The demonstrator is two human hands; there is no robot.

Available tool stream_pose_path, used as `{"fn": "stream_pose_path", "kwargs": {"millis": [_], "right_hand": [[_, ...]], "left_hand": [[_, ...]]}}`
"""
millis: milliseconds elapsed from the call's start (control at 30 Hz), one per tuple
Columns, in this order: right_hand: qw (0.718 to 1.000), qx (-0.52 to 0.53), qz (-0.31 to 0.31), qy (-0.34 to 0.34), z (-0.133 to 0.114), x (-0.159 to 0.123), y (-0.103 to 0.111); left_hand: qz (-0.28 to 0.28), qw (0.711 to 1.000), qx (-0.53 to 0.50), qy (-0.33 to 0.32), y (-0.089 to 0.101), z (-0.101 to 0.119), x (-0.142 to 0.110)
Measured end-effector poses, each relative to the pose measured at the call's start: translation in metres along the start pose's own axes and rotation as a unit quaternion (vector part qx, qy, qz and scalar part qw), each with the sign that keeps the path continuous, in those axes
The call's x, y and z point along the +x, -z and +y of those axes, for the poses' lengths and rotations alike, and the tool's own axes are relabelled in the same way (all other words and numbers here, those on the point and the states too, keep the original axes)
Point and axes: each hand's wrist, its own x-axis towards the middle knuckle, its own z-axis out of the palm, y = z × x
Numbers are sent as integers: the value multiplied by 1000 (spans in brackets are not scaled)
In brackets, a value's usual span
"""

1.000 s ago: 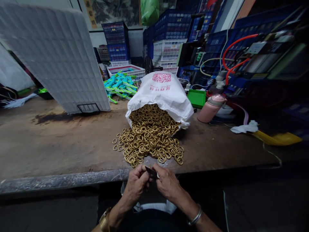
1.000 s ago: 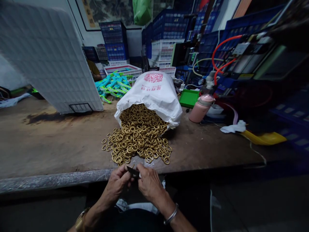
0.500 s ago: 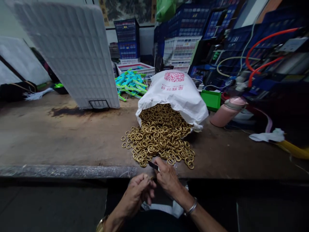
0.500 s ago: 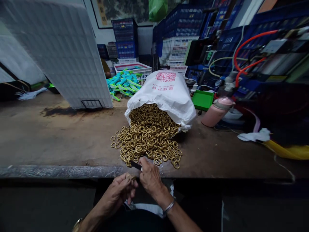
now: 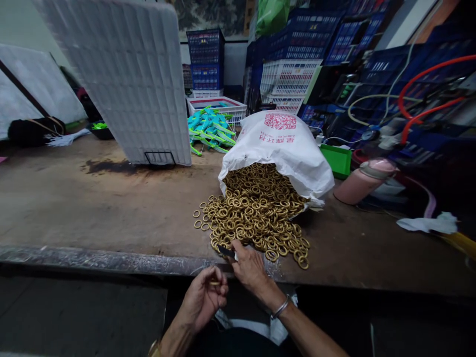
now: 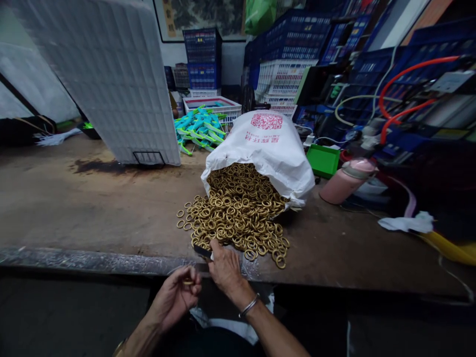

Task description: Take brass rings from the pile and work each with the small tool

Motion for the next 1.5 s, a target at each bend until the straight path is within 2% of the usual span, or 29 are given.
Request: {"fn": "stream_pose_path", "kwargs": {"millis": [100, 200, 367, 500, 600, 700, 900, 967, 1067, 1133, 1167, 1267, 1333, 1367, 1433, 1500], "right_hand": [[1000, 24, 7, -14, 5, 2, -2], [997, 75, 25, -23, 14, 3, -2], [976, 211, 53, 3, 26, 1, 9], [953, 298, 54, 12, 26, -8, 21], [931, 362, 45, -7, 24, -13, 24], [885, 459, 37, -60, 24, -16, 20], [743, 636, -66, -198, 21, -21, 12], [712, 664, -72, -216, 19, -22, 13], [690, 689, -67, -212, 20, -23, 14], [696, 686, -70, -201, 23, -22, 13], [710, 673, -70, -194, 25, -22, 13], [796, 585, -34, -151, 29, -21, 15], [854, 510, 1, -104, 29, -21, 18], [873, 480, 13, -83, 29, -21, 20], [892, 448, 18, -63, 28, -21, 22], [891, 450, 9, -64, 28, -22, 22]], "left_hand": [[22, 999, 25, -31, -7, 0, 6], [43, 989, 112, -86, -16, 1, 12], [92, 939, 286, -167, -25, 1, 26], [66, 906, 384, -167, -32, 2, 34], [43, 897, 404, -174, -38, 3, 36], [45, 903, 392, -171, -41, 1, 36], [52, 924, 340, -169, -41, -13, 38], [41, 917, 350, -189, -41, -18, 40], [30, 907, 366, -208, -43, -20, 41], [29, 913, 365, -181, -45, -18, 39], [26, 917, 366, -159, -45, -16, 37], [1, 916, 387, -108, -45, -8, 33], [-6, 902, 416, -118, -44, -4, 31], [-7, 895, 427, -129, -43, -3, 31], [-4, 887, 438, -146, -42, -2, 31], [-1, 892, 429, -142, -42, -3, 31]]}}
